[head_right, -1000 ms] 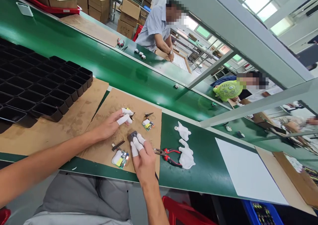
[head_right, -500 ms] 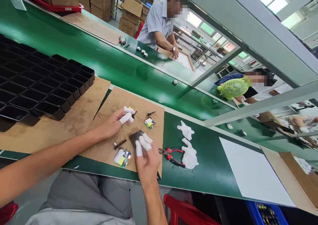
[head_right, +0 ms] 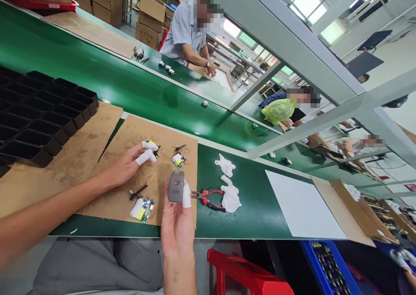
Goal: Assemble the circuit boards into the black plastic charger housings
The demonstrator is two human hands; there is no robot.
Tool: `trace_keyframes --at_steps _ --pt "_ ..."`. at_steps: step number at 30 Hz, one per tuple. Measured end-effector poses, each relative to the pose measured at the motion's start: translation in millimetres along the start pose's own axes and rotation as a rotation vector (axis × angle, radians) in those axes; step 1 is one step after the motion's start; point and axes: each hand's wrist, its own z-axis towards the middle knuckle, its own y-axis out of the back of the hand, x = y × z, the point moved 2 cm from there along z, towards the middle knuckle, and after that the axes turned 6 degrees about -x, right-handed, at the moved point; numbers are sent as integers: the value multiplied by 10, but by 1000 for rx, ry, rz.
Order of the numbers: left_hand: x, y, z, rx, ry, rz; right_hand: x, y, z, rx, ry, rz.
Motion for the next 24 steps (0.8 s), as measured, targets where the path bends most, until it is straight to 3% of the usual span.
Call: trace_keyframes --at_steps 2,7,10,12,14,24 --pt "-12 1 1 3 -3 5 64 -7 -10 -6 178 -160" --pt "-40 -6 -6 18 -9 24 287 -12 -66 -87 832 -488" --pt "-19 -7 -5 25 -4 42 260 -41 -36 161 1193 -889" --pt "-1 -7 -1 26 -1 63 179 -48 25 332 1216 -1079" --pt "5 -9 0 29 -4 91 125 -46 77 387 1179 -1116" --pt "-13 -40 -85 142 -70 207 197 -103 122 377 1201 -1037"
